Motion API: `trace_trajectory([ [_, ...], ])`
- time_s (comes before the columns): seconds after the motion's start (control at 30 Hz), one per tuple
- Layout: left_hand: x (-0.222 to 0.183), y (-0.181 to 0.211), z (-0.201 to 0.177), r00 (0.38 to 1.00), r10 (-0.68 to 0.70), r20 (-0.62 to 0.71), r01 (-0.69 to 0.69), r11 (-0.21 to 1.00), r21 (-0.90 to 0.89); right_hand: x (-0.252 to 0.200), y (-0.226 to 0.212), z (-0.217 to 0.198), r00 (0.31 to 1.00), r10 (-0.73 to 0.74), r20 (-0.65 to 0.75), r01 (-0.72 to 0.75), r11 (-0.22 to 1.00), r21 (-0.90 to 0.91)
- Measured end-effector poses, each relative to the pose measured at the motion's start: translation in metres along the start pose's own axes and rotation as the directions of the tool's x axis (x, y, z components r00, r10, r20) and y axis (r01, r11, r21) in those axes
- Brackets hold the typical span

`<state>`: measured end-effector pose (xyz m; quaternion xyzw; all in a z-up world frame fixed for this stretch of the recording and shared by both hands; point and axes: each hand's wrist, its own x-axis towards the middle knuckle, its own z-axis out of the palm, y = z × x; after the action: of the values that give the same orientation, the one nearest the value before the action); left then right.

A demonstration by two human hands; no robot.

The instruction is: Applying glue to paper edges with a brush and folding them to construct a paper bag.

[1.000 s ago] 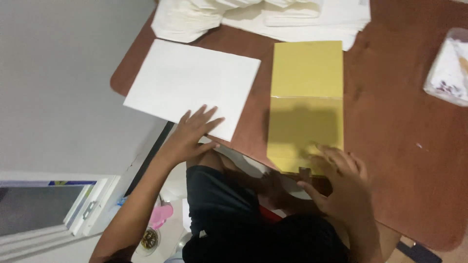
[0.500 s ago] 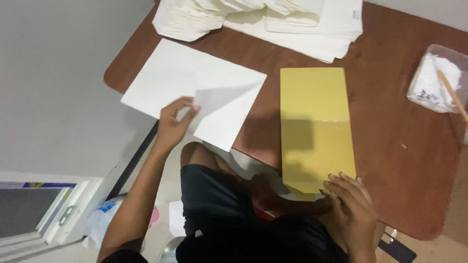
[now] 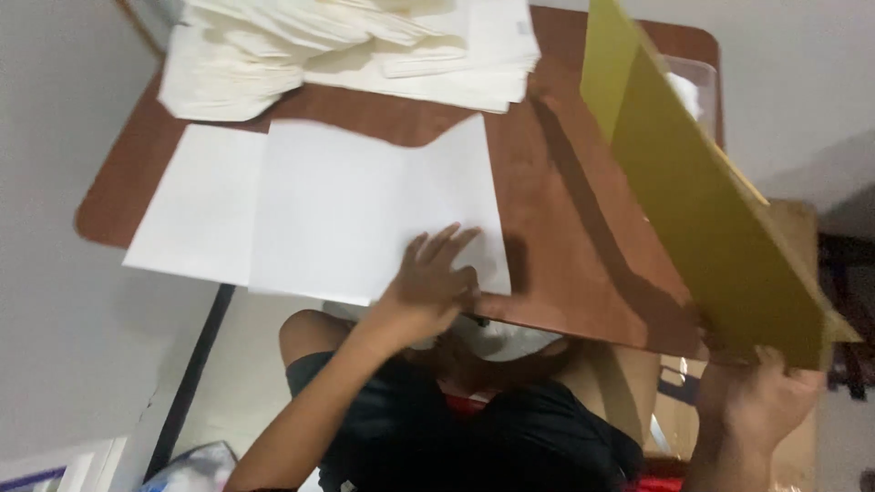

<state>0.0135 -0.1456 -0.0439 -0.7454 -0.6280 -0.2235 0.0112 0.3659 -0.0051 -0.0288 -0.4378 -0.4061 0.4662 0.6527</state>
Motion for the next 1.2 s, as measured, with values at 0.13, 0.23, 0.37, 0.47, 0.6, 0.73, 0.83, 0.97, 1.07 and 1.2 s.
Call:
trace_trajectory([
  [0.13, 0.019, 0.035, 0.024, 0.983, -0.01, 0.184, 0.04, 0.986, -0.161, -0.006, -0.058, 0.009, 0.991, 0.122, -0.063, -0.123, 0.992, 0.0],
  [0.23, 0.032, 0.055, 0.048, 0.996, 0.053, 0.065, -0.038, 0.978, -0.205, -0.006, -0.061, -0.009, 0.979, 0.168, -0.113, -0.147, 0.974, 0.173],
  [0.37, 0.057, 0.077, 0.062, 0.98, 0.091, -0.177, -0.131, 0.965, -0.227, -0.021, -0.025, -0.05, 0.844, -0.422, 0.331, 0.521, 0.495, -0.696],
  [0.47, 0.068, 0.07, 0.078, 0.976, 0.108, -0.191, -0.134, 0.982, -0.13, -0.036, -0.019, -0.024, 0.667, -0.541, 0.512, 0.726, 0.32, -0.609],
  [0.6, 0.064, 0.013, 0.087, 0.986, -0.164, 0.017, 0.159, 0.974, 0.159, -0.026, -0.027, -0.008, 0.51, -0.448, 0.734, 0.624, 0.78, 0.043],
  [0.73, 0.022, -0.004, 0.046, 0.962, -0.178, -0.207, 0.199, 0.976, 0.088, -0.047, -0.021, 0.027, 0.63, -0.452, 0.631, 0.616, 0.786, -0.052],
  [0.83, 0.009, 0.011, 0.024, 0.969, -0.224, -0.105, 0.242, 0.946, 0.216, -0.047, -0.014, 0.048, 0.688, -0.471, 0.552, 0.646, 0.744, -0.171],
  [0.97, -0.003, 0.042, -0.004, 0.918, -0.381, -0.11, 0.396, 0.874, 0.283, -0.038, 0.005, 0.053, 0.58, -0.413, 0.702, 0.712, 0.676, -0.19],
  [1.07, -0.014, 0.048, -0.005, 0.883, -0.444, -0.152, 0.469, 0.844, 0.259, -0.041, 0.012, 0.068, 0.445, -0.423, 0.79, 0.799, 0.585, -0.137],
  [1.2, -0.017, 0.047, 0.001, 0.86, -0.481, -0.169, 0.508, 0.84, 0.193, -0.046, 0.015, 0.087, 0.345, -0.445, 0.826, 0.882, 0.455, -0.122],
])
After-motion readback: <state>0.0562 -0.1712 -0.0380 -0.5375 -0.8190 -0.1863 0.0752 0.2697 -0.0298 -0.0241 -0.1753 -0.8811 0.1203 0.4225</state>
